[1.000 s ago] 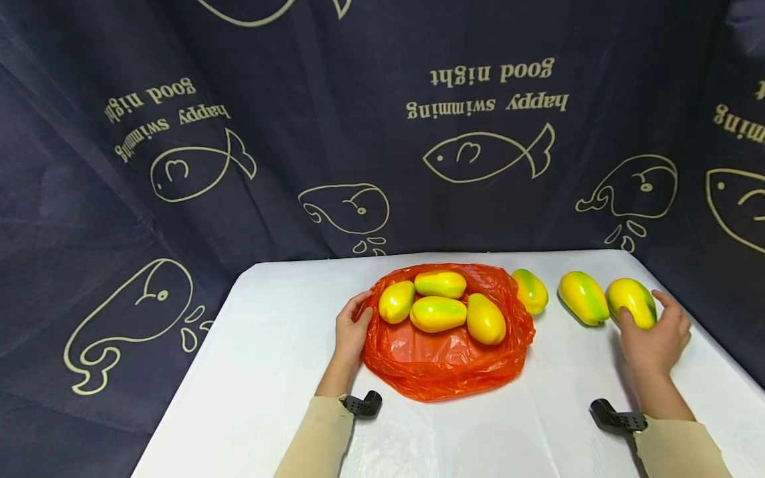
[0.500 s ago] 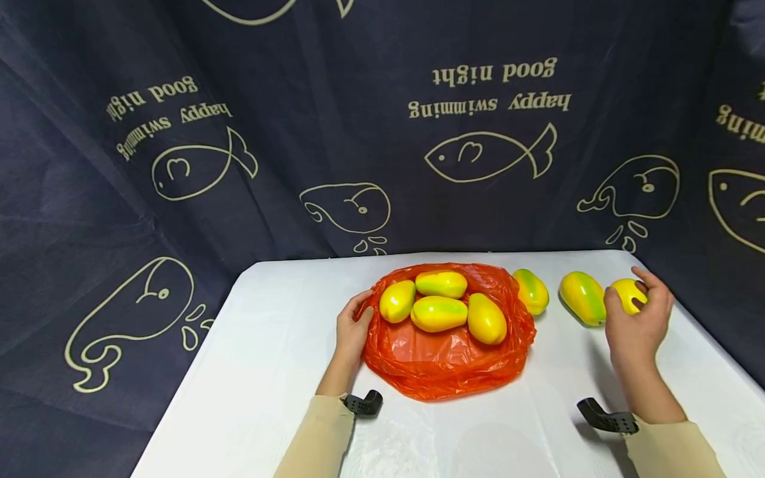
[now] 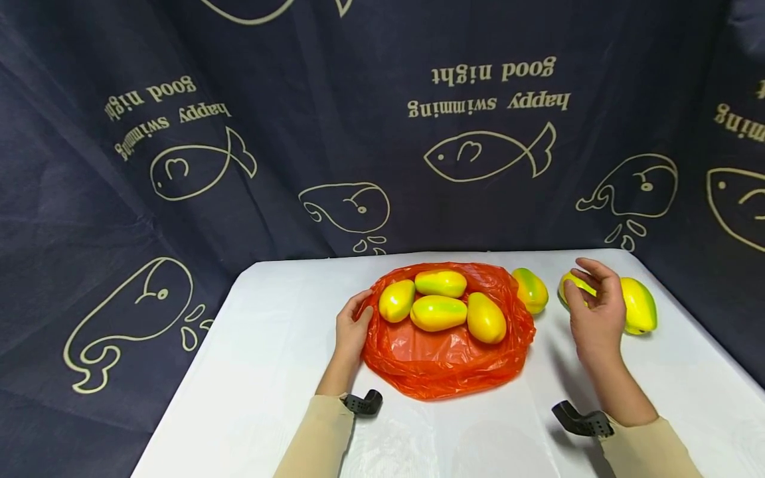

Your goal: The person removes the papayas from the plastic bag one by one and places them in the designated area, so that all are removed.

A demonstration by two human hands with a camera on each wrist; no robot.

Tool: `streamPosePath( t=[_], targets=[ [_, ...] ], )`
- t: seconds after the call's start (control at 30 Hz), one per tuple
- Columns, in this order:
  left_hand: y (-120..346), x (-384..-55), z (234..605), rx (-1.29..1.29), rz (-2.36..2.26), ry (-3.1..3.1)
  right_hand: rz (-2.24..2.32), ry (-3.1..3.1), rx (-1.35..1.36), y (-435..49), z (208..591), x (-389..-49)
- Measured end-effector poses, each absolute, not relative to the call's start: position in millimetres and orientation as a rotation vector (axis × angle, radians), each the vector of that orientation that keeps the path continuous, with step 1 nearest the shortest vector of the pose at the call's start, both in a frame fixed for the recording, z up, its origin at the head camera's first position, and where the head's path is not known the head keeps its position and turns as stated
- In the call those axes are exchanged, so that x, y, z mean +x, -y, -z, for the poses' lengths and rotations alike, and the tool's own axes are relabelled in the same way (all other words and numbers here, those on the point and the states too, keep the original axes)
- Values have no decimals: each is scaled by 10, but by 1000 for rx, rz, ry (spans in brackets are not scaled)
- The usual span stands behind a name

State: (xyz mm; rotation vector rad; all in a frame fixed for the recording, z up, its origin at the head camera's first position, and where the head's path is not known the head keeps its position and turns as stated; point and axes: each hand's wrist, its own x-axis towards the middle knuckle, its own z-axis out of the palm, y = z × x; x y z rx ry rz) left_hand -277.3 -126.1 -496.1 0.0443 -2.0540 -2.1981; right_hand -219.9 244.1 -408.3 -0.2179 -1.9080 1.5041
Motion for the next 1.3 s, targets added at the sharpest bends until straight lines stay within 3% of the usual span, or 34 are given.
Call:
streamPosePath(
  t=[0.63,1.3],
  targets=[
    [1255,-2783,4961,47,2198,2043,-1537,2149,124,-1964,4298,-2128],
    [1262,-2772,4970,47,2214,2027,-1385,2380,191,-1937,4576,-2168]
  ],
)
